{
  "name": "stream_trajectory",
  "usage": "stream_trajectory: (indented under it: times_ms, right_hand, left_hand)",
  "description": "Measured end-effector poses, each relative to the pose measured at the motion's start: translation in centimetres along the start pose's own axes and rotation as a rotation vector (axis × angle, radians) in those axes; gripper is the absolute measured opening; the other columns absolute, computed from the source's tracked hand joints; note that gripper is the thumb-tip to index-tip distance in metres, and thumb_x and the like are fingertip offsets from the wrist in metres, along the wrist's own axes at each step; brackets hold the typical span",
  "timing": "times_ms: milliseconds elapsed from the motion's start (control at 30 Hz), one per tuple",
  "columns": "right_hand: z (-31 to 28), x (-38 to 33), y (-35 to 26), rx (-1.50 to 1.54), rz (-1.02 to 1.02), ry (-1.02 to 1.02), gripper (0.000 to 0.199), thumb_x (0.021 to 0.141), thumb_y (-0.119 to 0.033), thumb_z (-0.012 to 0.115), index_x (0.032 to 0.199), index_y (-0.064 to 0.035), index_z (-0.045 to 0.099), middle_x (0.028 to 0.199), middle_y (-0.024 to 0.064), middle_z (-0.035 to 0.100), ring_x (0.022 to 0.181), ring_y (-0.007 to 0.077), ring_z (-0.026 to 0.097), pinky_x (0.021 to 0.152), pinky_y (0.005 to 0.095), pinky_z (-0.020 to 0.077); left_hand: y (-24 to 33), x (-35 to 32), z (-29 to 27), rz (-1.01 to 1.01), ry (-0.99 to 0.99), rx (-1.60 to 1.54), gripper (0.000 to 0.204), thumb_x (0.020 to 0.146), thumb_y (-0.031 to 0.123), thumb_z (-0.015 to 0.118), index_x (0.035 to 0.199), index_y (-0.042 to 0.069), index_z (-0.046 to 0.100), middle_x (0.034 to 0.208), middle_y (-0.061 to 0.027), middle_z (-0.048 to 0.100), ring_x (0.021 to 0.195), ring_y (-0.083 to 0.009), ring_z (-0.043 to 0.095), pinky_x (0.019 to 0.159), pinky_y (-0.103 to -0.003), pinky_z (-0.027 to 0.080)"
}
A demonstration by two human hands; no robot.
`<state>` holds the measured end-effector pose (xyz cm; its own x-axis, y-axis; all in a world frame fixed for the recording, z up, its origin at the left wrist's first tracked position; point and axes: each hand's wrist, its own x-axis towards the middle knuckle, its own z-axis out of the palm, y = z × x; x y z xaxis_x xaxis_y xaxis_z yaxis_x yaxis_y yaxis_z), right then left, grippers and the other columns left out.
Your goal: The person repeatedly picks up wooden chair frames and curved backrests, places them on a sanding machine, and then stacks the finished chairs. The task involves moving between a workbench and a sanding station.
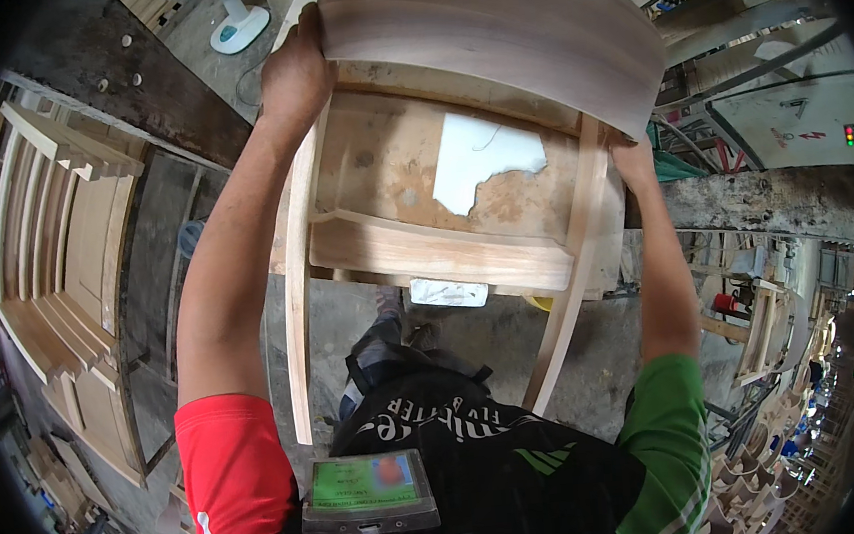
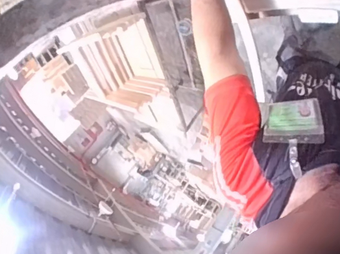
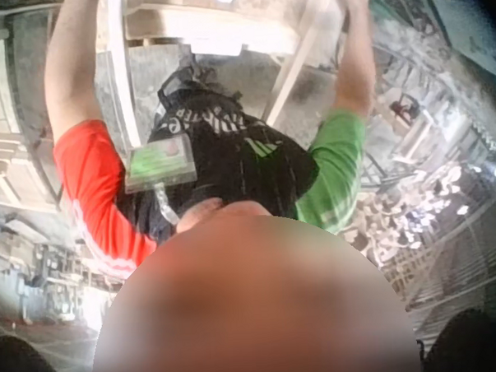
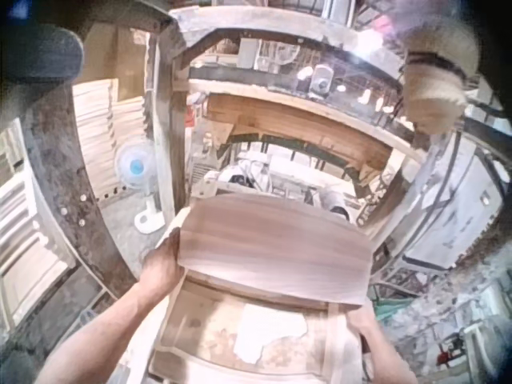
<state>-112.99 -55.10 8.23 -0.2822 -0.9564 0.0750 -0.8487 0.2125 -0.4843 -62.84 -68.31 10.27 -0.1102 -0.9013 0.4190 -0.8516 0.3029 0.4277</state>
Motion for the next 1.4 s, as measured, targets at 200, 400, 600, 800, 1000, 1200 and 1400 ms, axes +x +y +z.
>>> stream_trajectory:
  times_ms: [200, 400, 600, 800, 1000, 1200, 1400]
  right_hand:
    - [-12.2, 1.2, 0.2, -0.273, -0.265, 0.492, 0.039, 0.108, -0.019, 0.045, 0.143, -0.0047, 0.057, 0.150, 0.0200, 0.053, 0.140, 0.0369, 0.049, 0.119, 0.0456, 0.0350]
    - [-3.4, 2.2, -10.5, 0.141, -0.282, 0.692, 0.059, 0.109, -0.039, 0.045, 0.143, 0.0086, 0.050, 0.144, 0.0340, 0.050, 0.135, 0.0460, 0.049, 0.114, 0.0470, 0.0378]
    - [-3.8, -1.4, -10.5, -0.109, -0.057, 0.614, 0.072, 0.107, -0.046, 0.045, 0.152, 0.0095, 0.038, 0.154, 0.0374, 0.037, 0.143, 0.0521, 0.036, 0.118, 0.0529, 0.0311]
    - [0.2, -16.1, -5.1, 0.147, -0.072, 0.332, 0.064, 0.107, -0.029, 0.051, 0.157, 0.0066, 0.031, 0.153, 0.0333, 0.042, 0.144, 0.0486, 0.040, 0.121, 0.0503, 0.0304]
    - [6.5, -50.3, 1.7, 0.708, 0.613, -0.215, 0.044, 0.107, -0.036, 0.055, 0.130, 0.0023, 0.058, 0.100, 0.0112, 0.068, 0.093, 0.0179, 0.066, 0.082, 0.0368, 0.0541]
    - [6.4, -54.6, -0.4, 0.712, 0.738, -0.092, 0.044, 0.106, -0.044, 0.056, 0.110, -0.0004, 0.059, 0.073, 0.0055, 0.062, 0.058, 0.0140, 0.061, 0.054, 0.0306, 0.0503]
    - [2.6, -45.7, -0.7, 0.857, 0.797, -0.049, 0.039, 0.105, -0.040, 0.060, 0.100, -0.0010, 0.063, 0.067, 0.0014, 0.056, 0.051, 0.0106, 0.055, 0.047, 0.0291, 0.0446]
  left_hand:
    - [0.8, 0.0, -0.5, -0.066, -0.079, 0.045, 0.050, 0.095, 0.013, 0.053, 0.144, 0.011, 0.046, 0.129, -0.0219, 0.066, 0.104, -0.0460, 0.068, 0.084, -0.057, 0.056]
    - [1.3, -0.5, -0.9, -0.110, -0.103, 0.082, 0.056, 0.097, 0.024, 0.053, 0.151, 0.015, 0.041, 0.134, -0.0219, 0.065, 0.104, -0.0458, 0.069, 0.084, -0.058, 0.055]
    - [0.9, -0.7, -0.8, -0.007, -0.014, 0.132, 0.059, 0.094, 0.016, 0.052, 0.151, 0.006, 0.040, 0.111, -0.0238, 0.070, 0.088, -0.0439, 0.072, 0.073, -0.057, 0.058]
    - [-1.3, -7.4, -2.6, -0.107, -0.281, 0.167, 0.064, 0.099, 0.029, 0.062, 0.155, 0.010, 0.038, 0.106, -0.0260, 0.071, 0.096, -0.0439, 0.071, 0.082, -0.055, 0.056]
    - [-4.3, -34.9, -10.7, -0.528, -0.162, -0.303, 0.042, 0.096, 0.039, 0.069, 0.094, -0.003, 0.070, 0.083, -0.0199, 0.073, 0.076, -0.0343, 0.072, 0.070, -0.045, 0.054]
    - [0.4, -48.8, -15.2, -1.085, -0.467, -0.679, 0.070, 0.101, 0.066, 0.052, 0.104, -0.003, 0.066, 0.069, -0.0093, 0.062, 0.059, -0.0190, 0.064, 0.052, -0.035, 0.051]
    - [1.8, -43.5, -12.8, -1.029, -0.436, -0.678, 0.076, 0.100, 0.068, 0.051, 0.113, -0.006, 0.064, 0.073, -0.0124, 0.064, 0.058, -0.0200, 0.064, 0.050, -0.035, 0.051]
